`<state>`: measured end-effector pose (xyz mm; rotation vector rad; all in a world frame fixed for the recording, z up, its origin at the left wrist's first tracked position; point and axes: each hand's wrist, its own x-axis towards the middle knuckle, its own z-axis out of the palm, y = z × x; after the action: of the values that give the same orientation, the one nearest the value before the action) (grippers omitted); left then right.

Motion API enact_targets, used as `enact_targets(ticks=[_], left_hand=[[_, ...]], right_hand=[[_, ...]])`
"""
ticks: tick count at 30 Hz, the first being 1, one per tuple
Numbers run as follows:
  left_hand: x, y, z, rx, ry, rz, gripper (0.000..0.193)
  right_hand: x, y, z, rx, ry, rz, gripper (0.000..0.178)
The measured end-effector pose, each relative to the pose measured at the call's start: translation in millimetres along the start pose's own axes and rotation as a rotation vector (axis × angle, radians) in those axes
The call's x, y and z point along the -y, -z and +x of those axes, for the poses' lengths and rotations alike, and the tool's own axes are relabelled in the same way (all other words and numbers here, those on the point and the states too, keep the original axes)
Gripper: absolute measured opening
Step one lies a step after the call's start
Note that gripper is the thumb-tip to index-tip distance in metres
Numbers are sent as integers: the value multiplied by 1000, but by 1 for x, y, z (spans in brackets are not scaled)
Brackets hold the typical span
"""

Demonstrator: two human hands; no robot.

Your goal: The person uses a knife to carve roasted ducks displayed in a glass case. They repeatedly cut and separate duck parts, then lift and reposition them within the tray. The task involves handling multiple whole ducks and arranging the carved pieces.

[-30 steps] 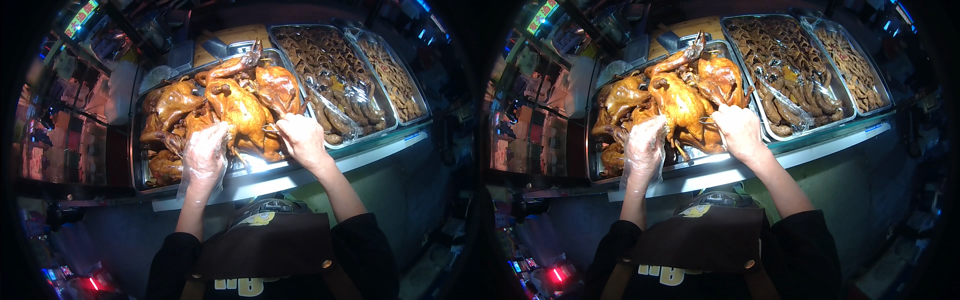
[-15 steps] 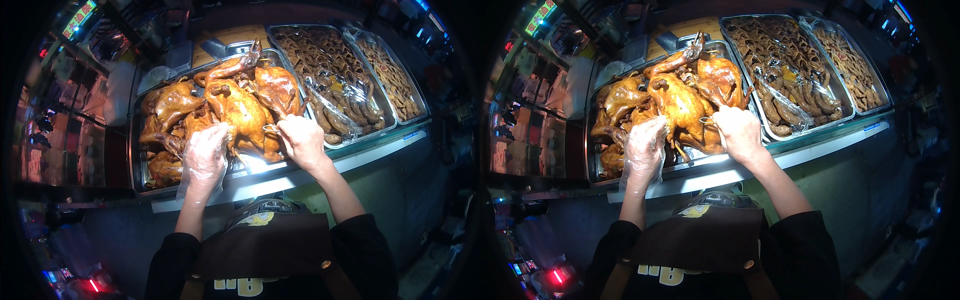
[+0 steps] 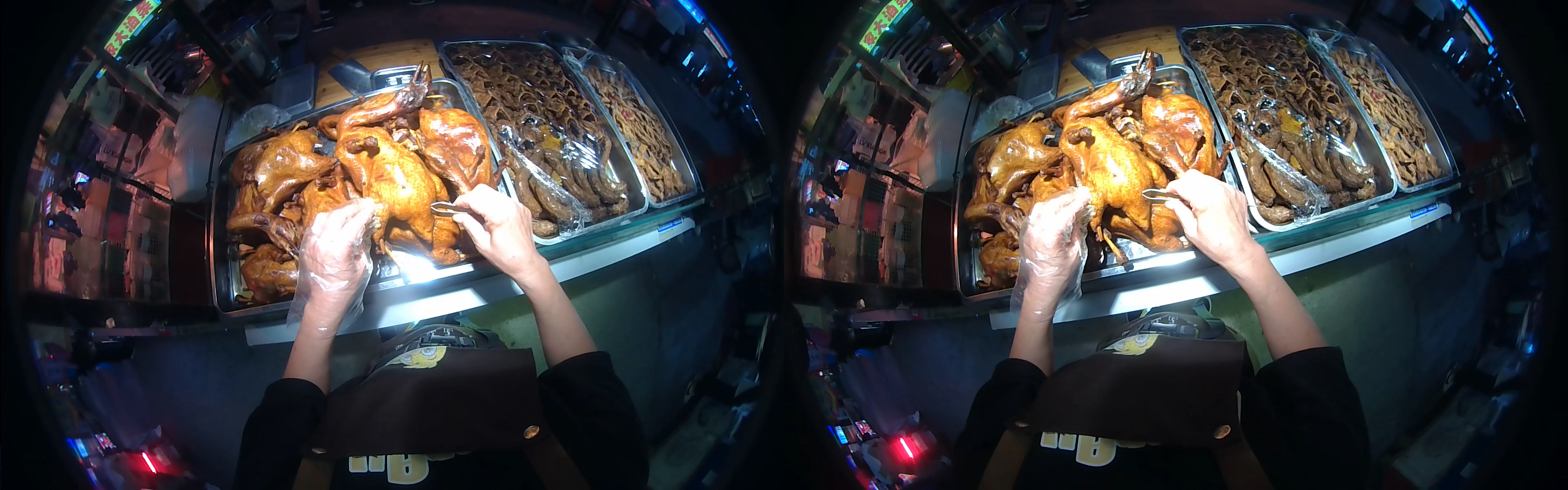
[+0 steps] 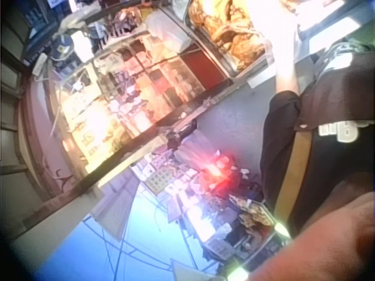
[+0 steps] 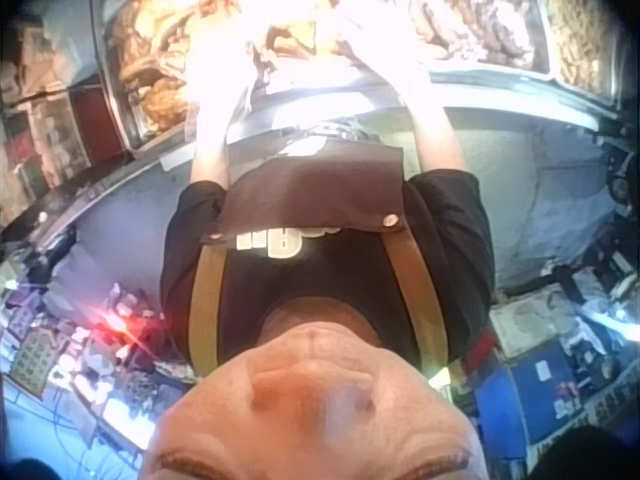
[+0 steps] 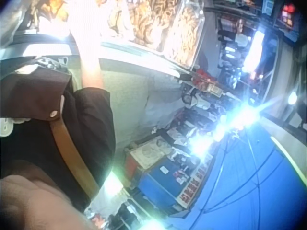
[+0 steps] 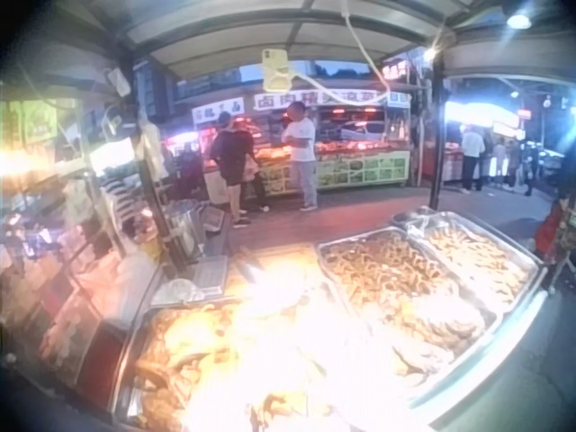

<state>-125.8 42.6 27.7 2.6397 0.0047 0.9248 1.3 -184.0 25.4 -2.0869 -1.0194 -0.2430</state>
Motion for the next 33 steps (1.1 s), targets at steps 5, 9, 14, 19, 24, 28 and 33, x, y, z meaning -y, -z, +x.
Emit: enact_targets(ticks=[5, 9, 14, 19, 24, 28, 33], left_hand=[[-1, 1, 0, 6, -2, -3, 43], [-4, 2, 1, 23, 16, 17, 42], [-1, -1, -1, 2, 6, 4, 42], [-2, 1, 1, 8, 8, -9, 42], [-3, 1, 0, 14, 13, -3, 42], [0, -2, -1, -5, 0, 4, 42], [-1, 0, 0, -7, -13, 11, 43]], right_hand=[[-1, -2, 0, -7, 3, 1, 13], [-1, -3, 1, -13, 6, -9, 12], [-1, -1, -1, -27, -17, -29, 13], [-4, 0, -2, -20, -28, -6, 13], [-1, -1, 0, 2, -23, 4, 13], [0, -3, 1, -7, -21, -1, 12], [0, -4, 0, -3, -26, -30, 13]])
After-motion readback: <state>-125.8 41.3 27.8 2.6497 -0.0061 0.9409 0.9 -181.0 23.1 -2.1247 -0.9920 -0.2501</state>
